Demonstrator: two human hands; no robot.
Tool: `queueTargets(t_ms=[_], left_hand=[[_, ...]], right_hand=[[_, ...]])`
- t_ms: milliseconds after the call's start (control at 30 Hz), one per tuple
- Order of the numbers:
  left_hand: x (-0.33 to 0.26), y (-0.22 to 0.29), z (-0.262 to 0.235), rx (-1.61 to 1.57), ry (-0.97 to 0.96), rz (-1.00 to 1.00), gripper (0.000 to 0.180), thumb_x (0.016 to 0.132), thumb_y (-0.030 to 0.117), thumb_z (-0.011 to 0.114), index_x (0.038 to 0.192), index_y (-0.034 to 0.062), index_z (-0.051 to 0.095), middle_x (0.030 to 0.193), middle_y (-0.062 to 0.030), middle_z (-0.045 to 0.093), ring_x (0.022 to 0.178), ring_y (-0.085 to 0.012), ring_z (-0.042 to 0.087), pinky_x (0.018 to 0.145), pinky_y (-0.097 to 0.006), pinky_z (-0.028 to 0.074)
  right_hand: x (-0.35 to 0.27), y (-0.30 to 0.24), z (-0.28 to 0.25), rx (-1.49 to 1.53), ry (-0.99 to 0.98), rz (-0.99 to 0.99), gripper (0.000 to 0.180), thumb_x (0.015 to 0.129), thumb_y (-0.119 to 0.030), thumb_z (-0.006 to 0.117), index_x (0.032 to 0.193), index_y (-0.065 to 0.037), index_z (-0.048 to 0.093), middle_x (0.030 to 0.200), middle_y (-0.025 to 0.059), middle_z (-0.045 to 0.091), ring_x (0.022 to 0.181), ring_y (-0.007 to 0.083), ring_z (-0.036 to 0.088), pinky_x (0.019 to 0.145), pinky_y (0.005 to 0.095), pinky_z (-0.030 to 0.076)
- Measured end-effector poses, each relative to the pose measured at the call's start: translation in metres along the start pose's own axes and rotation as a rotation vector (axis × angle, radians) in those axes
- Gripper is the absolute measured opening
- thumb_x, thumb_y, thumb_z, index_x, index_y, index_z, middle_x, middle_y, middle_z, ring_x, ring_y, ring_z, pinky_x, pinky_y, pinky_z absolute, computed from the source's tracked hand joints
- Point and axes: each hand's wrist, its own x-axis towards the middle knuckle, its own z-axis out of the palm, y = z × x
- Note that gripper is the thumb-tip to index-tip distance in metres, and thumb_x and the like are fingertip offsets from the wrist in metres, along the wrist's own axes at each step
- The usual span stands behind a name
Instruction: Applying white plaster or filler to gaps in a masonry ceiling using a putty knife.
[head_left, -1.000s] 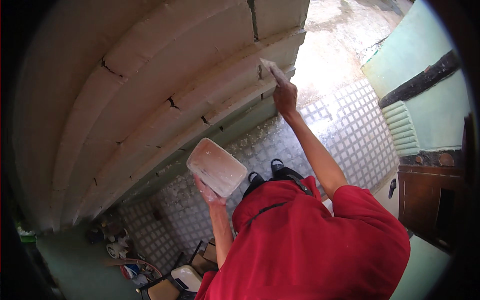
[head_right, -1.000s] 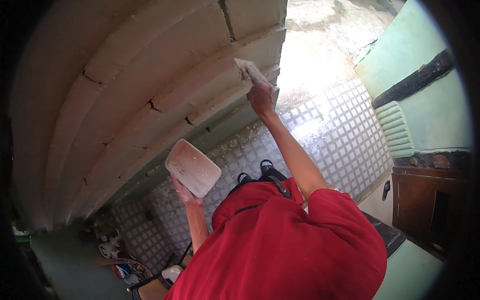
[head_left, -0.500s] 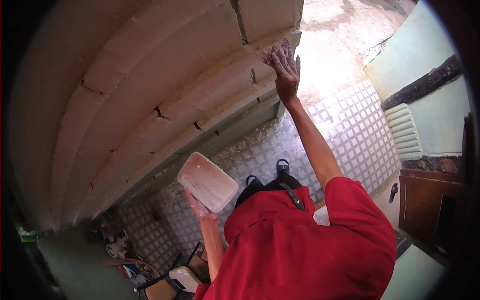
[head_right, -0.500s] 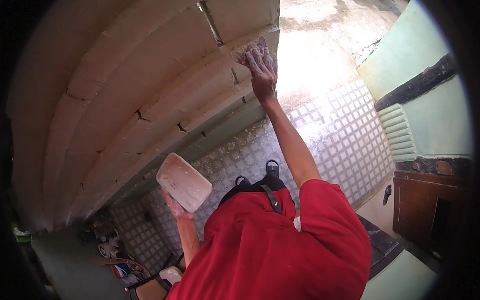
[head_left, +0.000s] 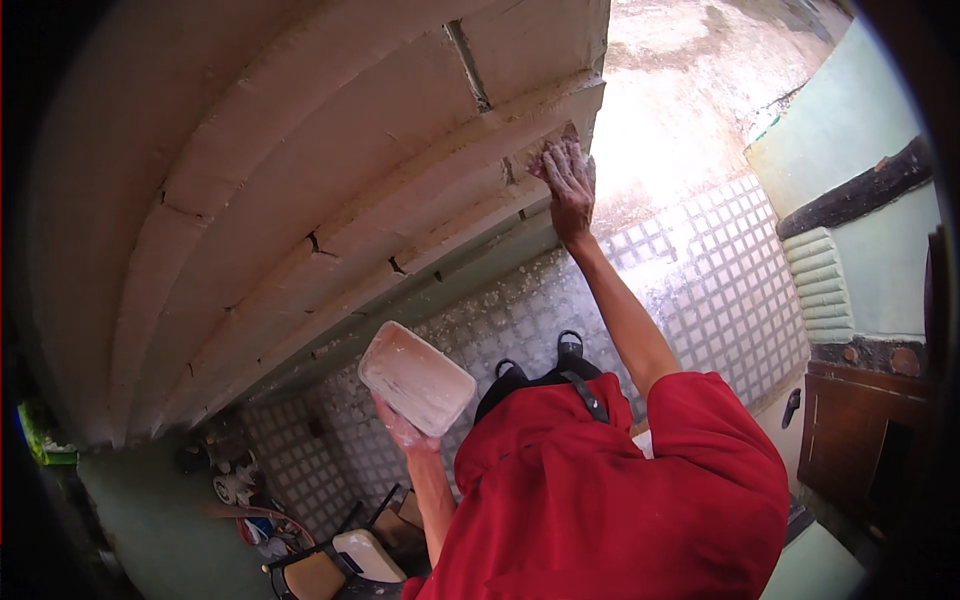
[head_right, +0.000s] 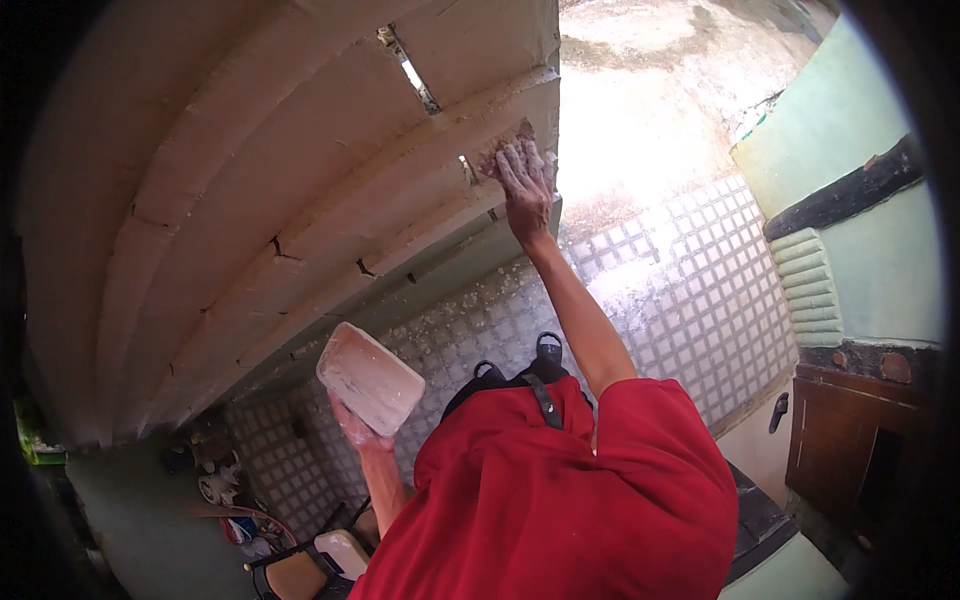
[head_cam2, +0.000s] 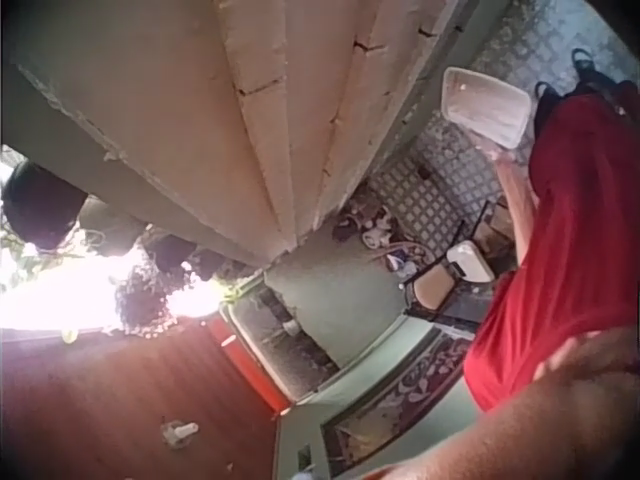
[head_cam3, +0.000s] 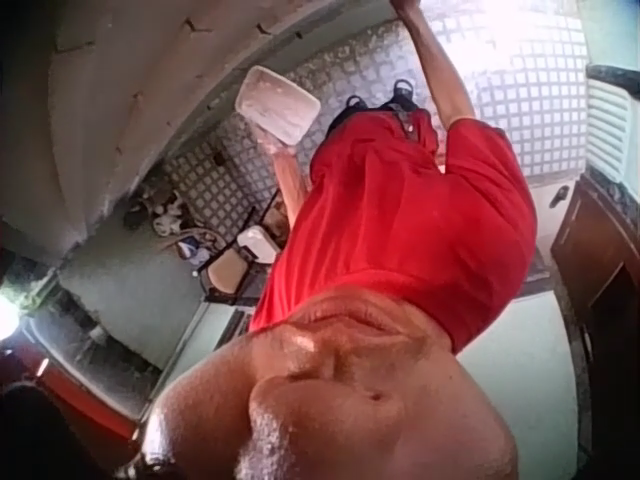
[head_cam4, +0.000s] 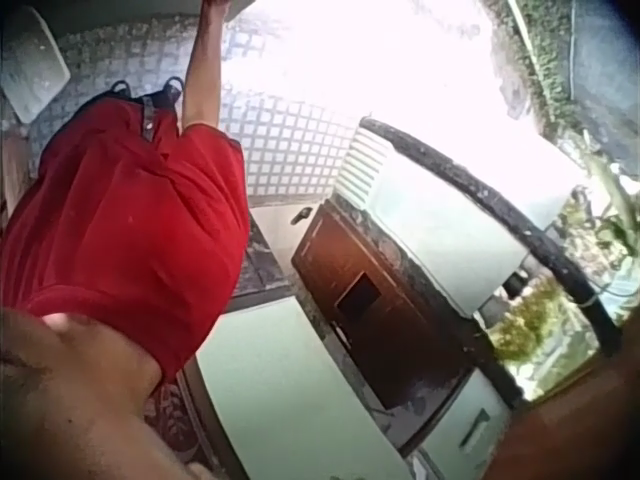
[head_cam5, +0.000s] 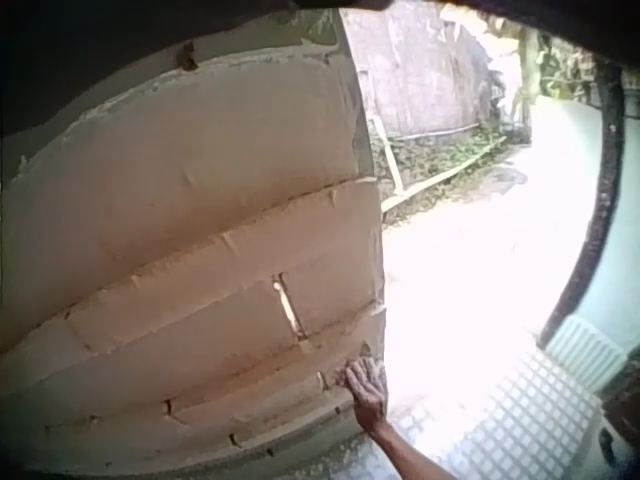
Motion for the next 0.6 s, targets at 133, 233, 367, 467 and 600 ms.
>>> queueTargets(t_ms=[133, 233, 367, 467, 600], left_hand=[[0.002, -0.007, -0.001, 0.012, 0.010, 0.069, 0.056, 0.097, 0.047, 0.041, 0.142, 0.0143, 0.037, 0.141, -0.0044, 0.045, 0.125, -0.0279, 0.047, 0.103, -0.043, 0.042], [0.008, -0.013, -0.005, 0.012, -0.012, 0.059, 0.055, 0.097, 0.046, 0.041, 0.142, 0.0140, 0.038, 0.141, -0.0044, 0.045, 0.126, -0.0279, 0.047, 0.104, -0.043, 0.042], [0.008, -0.014, 0.008, -0.017, -0.045, 0.048, 0.055, 0.098, 0.046, 0.040, 0.142, 0.0139, 0.038, 0.142, -0.0045, 0.044, 0.126, -0.0280, 0.047, 0.104, -0.043, 0.042], [0.005, -0.012, 0.011, -0.024, -0.038, 0.054, 0.056, 0.097, 0.048, 0.040, 0.142, 0.0145, 0.038, 0.141, -0.0043, 0.045, 0.125, -0.0280, 0.047, 0.103, -0.043, 0.043], [0.011, -0.013, 0.018, -0.032, -0.035, 0.053, 0.058, 0.096, 0.051, 0.040, 0.141, 0.0156, 0.039, 0.140, -0.0039, 0.046, 0.124, -0.0278, 0.048, 0.102, -0.044, 0.043]], right_hand=[[0.026, -0.008, -0.018, 0.062, 0.141, 0.009, 0.037, 0.085, 0.000, 0.057, 0.120, -0.010, 0.065, 0.127, 0.0089, 0.060, 0.129, 0.0334, 0.046, 0.111, 0.0536, 0.025], [0.053, -0.015, -0.010, 0.047, 0.118, -0.024, 0.037, 0.084, -0.001, 0.058, 0.119, -0.009, 0.065, 0.128, 0.0094, 0.059, 0.130, 0.0335, 0.045, 0.110, 0.0530, 0.027], [0.030, 0.007, 0.016, -0.020, 0.054, -0.010, 0.038, 0.084, -0.003, 0.059, 0.122, -0.008, 0.063, 0.131, 0.0081, 0.058, 0.131, 0.0336, 0.044, 0.109, 0.0516, 0.030], [0.012, 0.008, 0.009, 0.003, 0.018, -0.001, 0.036, 0.085, -0.002, 0.058, 0.119, -0.008, 0.064, 0.130, 0.0076, 0.059, 0.130, 0.0336, 0.045, 0.110, 0.0531, 0.028], [0.018, 0.005, -0.007, 0.063, 0.088, -0.031, 0.034, 0.085, 0.000, 0.057, 0.116, -0.009, 0.066, 0.128, 0.0068, 0.060, 0.128, 0.0333, 0.047, 0.110, 0.0549, 0.025]])
